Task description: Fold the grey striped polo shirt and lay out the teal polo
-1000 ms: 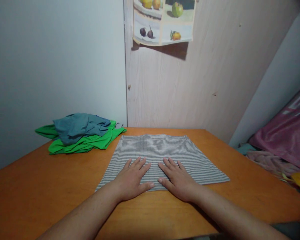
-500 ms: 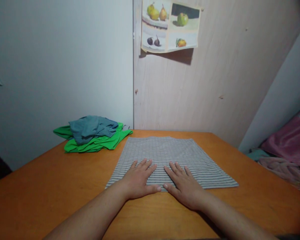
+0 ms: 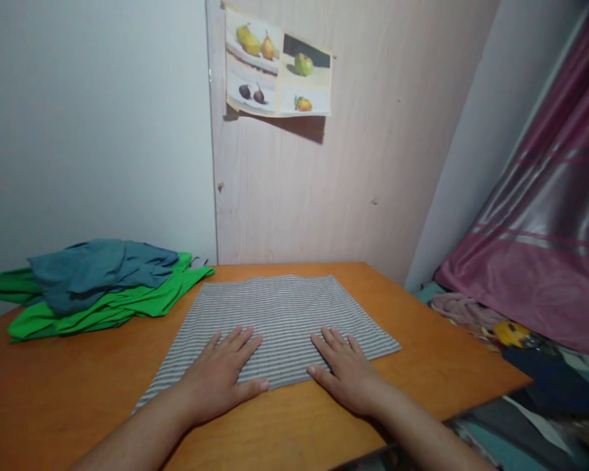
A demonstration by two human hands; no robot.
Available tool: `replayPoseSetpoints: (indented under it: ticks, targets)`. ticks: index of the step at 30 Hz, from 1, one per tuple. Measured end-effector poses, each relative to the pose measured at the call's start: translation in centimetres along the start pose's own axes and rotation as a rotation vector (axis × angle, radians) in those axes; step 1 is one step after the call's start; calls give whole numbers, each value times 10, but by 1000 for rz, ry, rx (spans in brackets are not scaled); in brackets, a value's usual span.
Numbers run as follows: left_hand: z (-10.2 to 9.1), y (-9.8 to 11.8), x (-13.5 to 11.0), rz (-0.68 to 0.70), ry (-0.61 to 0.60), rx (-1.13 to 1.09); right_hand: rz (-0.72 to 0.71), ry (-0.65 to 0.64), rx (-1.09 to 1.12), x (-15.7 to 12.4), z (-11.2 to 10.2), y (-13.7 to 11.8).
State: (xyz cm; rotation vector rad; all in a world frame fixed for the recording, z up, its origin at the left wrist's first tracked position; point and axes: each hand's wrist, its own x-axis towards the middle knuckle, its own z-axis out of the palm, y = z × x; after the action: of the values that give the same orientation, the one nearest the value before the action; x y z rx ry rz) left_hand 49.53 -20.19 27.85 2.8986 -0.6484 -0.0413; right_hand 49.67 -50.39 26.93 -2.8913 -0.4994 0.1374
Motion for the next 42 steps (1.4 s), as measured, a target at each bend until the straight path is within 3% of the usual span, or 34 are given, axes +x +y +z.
replayPoseSetpoints:
  ticks: [8,12,17,22,25,28,34,39,42]
  targets:
    - [3,-3,2,-1,5,11,258,69,-29,-21,2,69]
    - [5,-5,2,-5,-5,20,413,140,-54,-20,0,86]
    - [5,-6,2,-12,-6,32,333,163,-39,-13,4,88]
    - [3,-5,1,-16,-12,21,431,204,-69,-1,3,93]
    - [3,-5,1,-15,-15,12,363,246,-62,9,3,92]
    - [3,-6,1,-12,-5,1,297,220,-68,18,5,93]
    - [1,-4,-2,-18,-30,-21,414,181,-116,35,2,100]
    - [-5,1,-5,-35,-47,-51,290,208,-86,52,6,101]
    - [-8,4,-5,-40,-59,-54,326,182,-89,57,12,107]
